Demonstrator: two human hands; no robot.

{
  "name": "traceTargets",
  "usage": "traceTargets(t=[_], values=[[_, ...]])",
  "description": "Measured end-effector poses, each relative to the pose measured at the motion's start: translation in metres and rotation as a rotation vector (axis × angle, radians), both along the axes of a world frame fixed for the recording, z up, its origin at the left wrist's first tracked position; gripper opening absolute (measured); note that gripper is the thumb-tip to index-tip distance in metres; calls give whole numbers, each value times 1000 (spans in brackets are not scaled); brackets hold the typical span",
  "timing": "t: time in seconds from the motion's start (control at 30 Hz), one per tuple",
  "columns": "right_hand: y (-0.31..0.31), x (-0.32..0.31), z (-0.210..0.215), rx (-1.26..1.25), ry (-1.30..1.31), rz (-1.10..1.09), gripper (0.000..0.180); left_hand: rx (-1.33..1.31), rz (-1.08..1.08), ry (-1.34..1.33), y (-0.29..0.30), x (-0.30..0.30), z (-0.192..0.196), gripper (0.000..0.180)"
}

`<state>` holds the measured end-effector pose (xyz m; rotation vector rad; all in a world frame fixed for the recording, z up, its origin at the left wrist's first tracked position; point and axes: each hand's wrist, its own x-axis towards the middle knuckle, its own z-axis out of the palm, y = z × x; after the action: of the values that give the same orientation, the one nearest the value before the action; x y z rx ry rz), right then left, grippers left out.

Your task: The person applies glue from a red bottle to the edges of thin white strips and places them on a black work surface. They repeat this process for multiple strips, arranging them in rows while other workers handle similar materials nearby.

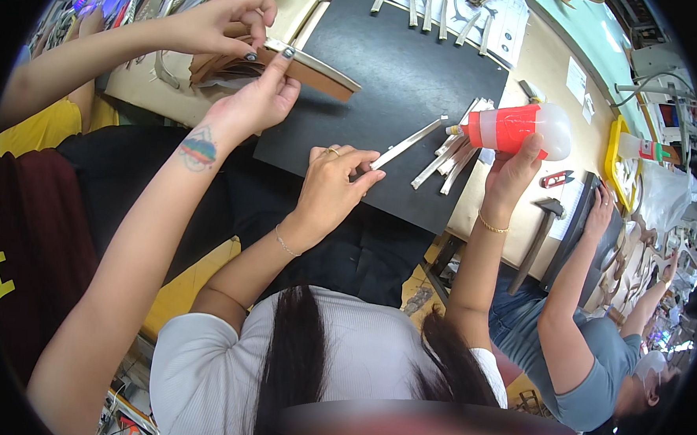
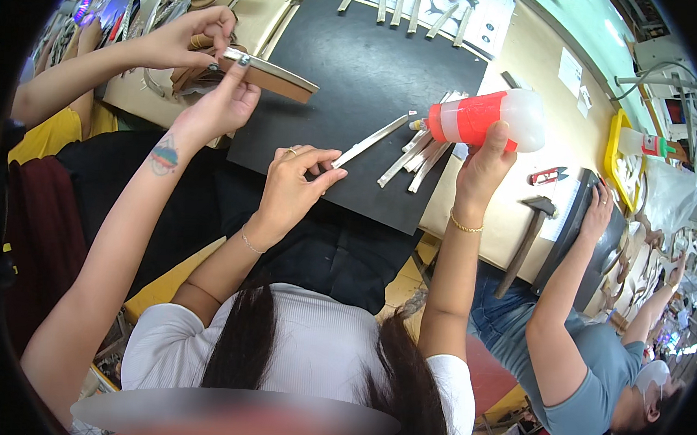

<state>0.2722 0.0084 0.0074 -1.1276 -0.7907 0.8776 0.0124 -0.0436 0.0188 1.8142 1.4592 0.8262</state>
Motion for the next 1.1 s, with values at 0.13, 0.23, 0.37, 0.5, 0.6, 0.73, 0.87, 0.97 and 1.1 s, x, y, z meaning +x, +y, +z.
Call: traceTargets(t=[0.13,0.23,0.37,0.5,0.6,0.73,0.87,0.97,1.1], values=[[1,-3,0,13,74,-3,70,18,34,-52,1,1,1,22],[1,-3,3,9,129,-37,72,-29,70,-111,2,0,3,19],[-1,-2,7,-11,147,-47,77,-118,60,-202,5,-2,6,17],[-4,-3,9,-23,144,-51,77,-139,89,-254,7,-1,5,19],[-3,-4,8,-14,152,-32,75,-139,89,-137,8,-5,7,17],[0,-6,4,28,176,-48,71,-27,81,-130,11,-4,6,14],[-1,-4,3,38,126,-11,69,-60,86,-131,7,-4,5,14],[2,-5,1,56,45,-36,61,-30,72,-127,5,-3,3,14],[9,-5,-5,30,-37,-30,55,-85,98,-159,4,-2,2,13]])
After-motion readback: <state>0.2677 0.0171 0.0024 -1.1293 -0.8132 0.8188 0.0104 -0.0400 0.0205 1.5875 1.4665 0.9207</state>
